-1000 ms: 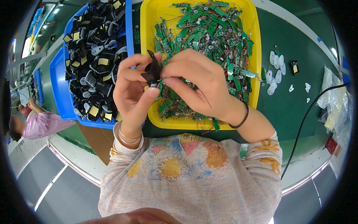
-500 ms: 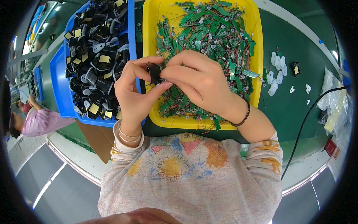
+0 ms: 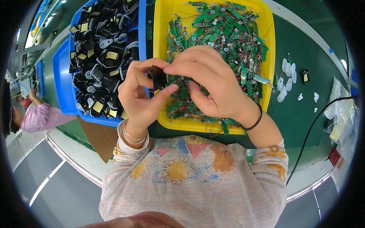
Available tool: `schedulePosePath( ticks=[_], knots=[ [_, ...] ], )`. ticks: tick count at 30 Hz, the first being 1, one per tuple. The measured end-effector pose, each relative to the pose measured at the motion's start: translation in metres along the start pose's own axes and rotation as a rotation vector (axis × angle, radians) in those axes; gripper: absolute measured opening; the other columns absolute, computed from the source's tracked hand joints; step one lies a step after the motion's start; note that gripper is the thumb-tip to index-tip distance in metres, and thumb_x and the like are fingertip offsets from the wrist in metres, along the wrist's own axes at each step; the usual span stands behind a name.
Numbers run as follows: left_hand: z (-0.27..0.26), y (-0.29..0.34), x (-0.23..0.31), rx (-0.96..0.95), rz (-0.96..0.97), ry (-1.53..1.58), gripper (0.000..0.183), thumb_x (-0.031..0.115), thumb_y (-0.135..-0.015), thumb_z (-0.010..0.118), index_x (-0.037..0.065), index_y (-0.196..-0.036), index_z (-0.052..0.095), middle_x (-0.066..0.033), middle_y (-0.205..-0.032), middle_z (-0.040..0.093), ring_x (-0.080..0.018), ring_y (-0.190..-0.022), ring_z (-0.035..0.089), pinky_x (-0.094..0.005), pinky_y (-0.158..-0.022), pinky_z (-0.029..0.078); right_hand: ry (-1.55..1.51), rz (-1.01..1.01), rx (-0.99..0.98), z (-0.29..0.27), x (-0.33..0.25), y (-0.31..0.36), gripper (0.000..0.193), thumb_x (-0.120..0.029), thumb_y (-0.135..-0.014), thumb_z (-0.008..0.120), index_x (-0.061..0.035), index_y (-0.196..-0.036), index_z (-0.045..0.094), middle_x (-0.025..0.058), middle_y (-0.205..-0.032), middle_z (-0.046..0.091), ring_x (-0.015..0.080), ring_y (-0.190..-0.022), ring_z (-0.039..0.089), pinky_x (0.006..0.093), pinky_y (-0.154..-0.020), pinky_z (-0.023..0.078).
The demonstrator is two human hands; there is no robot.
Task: The person repeatedly picks small black plastic housings from a blue bin and green circuit boards from a yellow bin, then inserts the boards into the housings by hand. The assembled units are placed back into the blue bin. The process is continuous and repetitive throughout the clip.
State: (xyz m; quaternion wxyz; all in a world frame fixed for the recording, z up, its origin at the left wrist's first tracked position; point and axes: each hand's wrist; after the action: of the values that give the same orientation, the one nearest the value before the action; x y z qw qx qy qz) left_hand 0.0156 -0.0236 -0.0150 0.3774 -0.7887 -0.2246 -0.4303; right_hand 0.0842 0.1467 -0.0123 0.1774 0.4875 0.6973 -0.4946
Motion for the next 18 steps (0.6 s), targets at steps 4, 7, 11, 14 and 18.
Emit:
schedulePosePath(
  ticks=[4,7,11,14,18],
  knots=[
    [0.0,0.002,-0.001,-0.023,0.012,0.001,0.04,-0.006,-0.058,0.075,0.005,-0.068,0.039,-0.0188,-0.096,0.06,-0.0173,-0.084,0.055,-0.0265,-0.07,0.046,0.066,-0.033,0.003,0.001,-0.004,0.0,0.031,0.006,-0.06,0.06,-0.0046,-0.089,0.062,0.0096,-0.085,0.056,0.0283,-0.078,0.054,0.0356,-0.069,0.044],
    [0.001,-0.001,-0.002,-0.042,-0.025,-0.002,0.036,-0.003,-0.059,0.076,0.003,-0.072,0.043,-0.0175,-0.099,0.059,-0.0165,-0.084,0.055,-0.0261,-0.069,0.046,0.132,-0.054,-0.007,-0.001,-0.003,0.003,0.021,0.002,-0.063,0.064,-0.0039,-0.083,0.062,0.0086,-0.08,0.057,0.0269,-0.072,0.054,0.0336,-0.064,0.044],
    [0.009,-0.009,0.009,0.029,-0.124,-0.005,0.034,0.001,-0.06,0.077,0.0,-0.083,0.051,-0.0149,-0.107,0.055,-0.0146,-0.082,0.056,-0.0249,-0.065,0.047,-0.002,0.176,0.057,-0.001,-0.003,0.003,0.015,-0.002,-0.067,0.067,-0.0028,-0.081,0.061,0.0049,-0.069,0.056,0.02,-0.062,0.054,0.0285,-0.057,0.042],
    [0.006,-0.006,0.005,-0.033,-0.079,-0.105,0.041,0.006,-0.059,0.078,0.0,-0.093,0.055,-0.0144,-0.118,0.049,-0.0152,-0.075,0.056,-0.024,-0.056,0.045,-0.197,0.332,0.016,-0.007,-0.004,0.005,0.013,-0.001,-0.071,0.066,-0.0021,-0.082,0.061,0.0037,-0.069,0.056,0.0126,-0.061,0.055,0.0239,-0.053,0.041],
    [-0.001,0.0,0.002,-0.024,-0.289,0.234,0.036,0.007,-0.075,0.068,0.001,-0.104,0.05,-0.0095,-0.103,0.057,-0.0109,-0.081,0.057,-0.0209,-0.063,0.045,-0.448,0.422,0.005,-0.005,-0.004,0.009,0.012,-0.002,-0.077,0.064,-0.0009,-0.087,0.058,0.0024,-0.074,0.058,0.0071,-0.061,0.055,0.0191,-0.052,0.043]
  ],
)
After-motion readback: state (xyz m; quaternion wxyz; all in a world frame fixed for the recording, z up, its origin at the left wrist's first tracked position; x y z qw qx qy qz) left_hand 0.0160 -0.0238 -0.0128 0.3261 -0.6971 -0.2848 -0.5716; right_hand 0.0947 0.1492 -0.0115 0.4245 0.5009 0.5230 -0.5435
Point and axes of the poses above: each hand's wrist, its own y-axis away from the middle knuckle, its own z-axis out of the palm, x = y × z
